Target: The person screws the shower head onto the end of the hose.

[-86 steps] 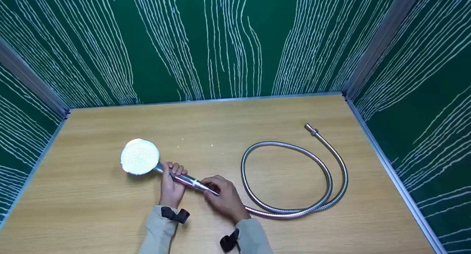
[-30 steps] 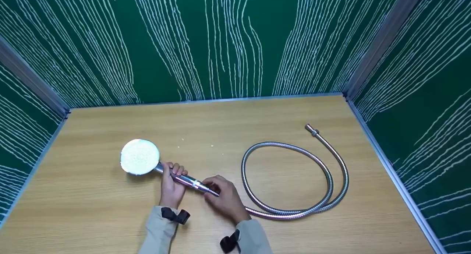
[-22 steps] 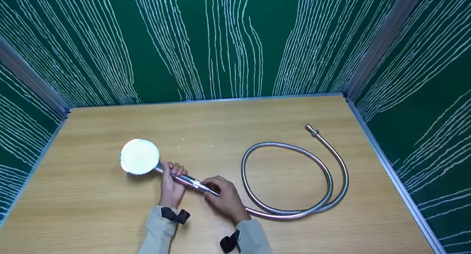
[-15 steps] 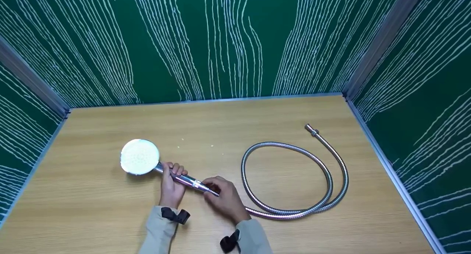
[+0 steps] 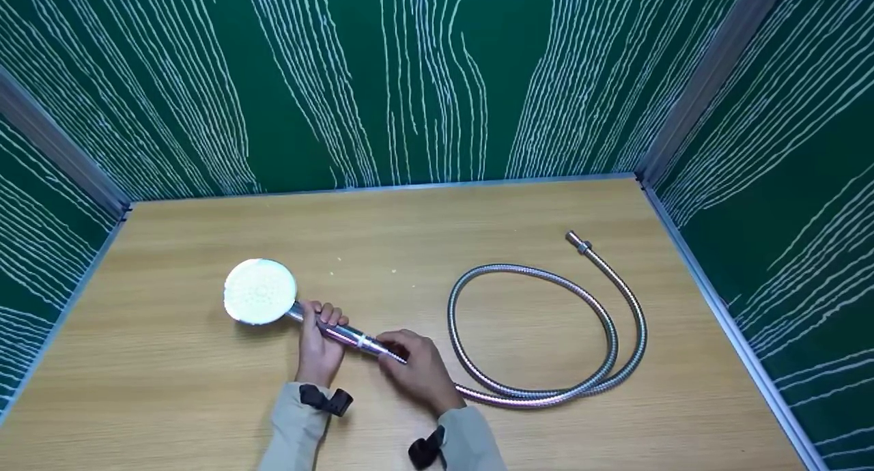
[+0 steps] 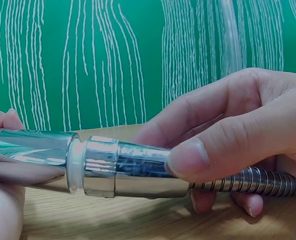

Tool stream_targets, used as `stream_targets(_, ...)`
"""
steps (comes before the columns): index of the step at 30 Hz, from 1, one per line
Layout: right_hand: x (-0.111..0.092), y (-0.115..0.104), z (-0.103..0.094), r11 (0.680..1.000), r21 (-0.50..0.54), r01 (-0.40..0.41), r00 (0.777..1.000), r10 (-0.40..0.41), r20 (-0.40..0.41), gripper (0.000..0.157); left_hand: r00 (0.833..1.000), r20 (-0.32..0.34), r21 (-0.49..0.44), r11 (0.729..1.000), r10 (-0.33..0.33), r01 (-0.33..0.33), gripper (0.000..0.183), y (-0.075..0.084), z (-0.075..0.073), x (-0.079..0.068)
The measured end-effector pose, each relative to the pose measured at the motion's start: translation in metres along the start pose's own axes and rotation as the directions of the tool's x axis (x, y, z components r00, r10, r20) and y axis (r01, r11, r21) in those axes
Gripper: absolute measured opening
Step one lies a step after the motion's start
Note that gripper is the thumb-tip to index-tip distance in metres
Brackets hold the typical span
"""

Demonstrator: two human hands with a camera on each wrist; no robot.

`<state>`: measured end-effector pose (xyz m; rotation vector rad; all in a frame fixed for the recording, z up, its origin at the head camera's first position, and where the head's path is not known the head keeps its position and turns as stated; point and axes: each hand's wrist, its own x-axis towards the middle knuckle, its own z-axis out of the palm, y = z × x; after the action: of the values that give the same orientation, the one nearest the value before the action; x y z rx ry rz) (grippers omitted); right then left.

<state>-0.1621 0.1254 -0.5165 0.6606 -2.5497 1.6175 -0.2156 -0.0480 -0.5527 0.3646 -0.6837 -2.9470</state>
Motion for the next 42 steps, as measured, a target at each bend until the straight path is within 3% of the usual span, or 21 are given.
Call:
stream_targets(9,0.000,-0.007,-0.003,0.999,0.003,-0.054,0.998,0.054,0.029,0.022,1.000,0.027,0.002,1.000,0.010,-0.011,0.034,-0.001,-0.002,0.001)
stream_targets(21,0.000,-0.005,-0.003,1.000,0.002,-0.022,0.999,0.022,0.025,0.022,1.000,-0.003,-0.009,1.000,-0.002,0.002,0.033,0.000,0.000,0.000)
stream_targets(35,0.000,0.001,0.000,0.999,0.048,-0.012,1.000,0.012,-0.004,0.040,1.000,0.026,0.016,1.000,0.012,-0.012,0.035,0.000,-0.002,0.000)
stream_targets(42,0.001,0.023,0.007,0.999,0.041,0.007,1.000,-0.006,-0.023,0.039,1.000,-0.003,0.016,1.000,0.006,-0.006,0.035,0.000,-0.001,0.000)
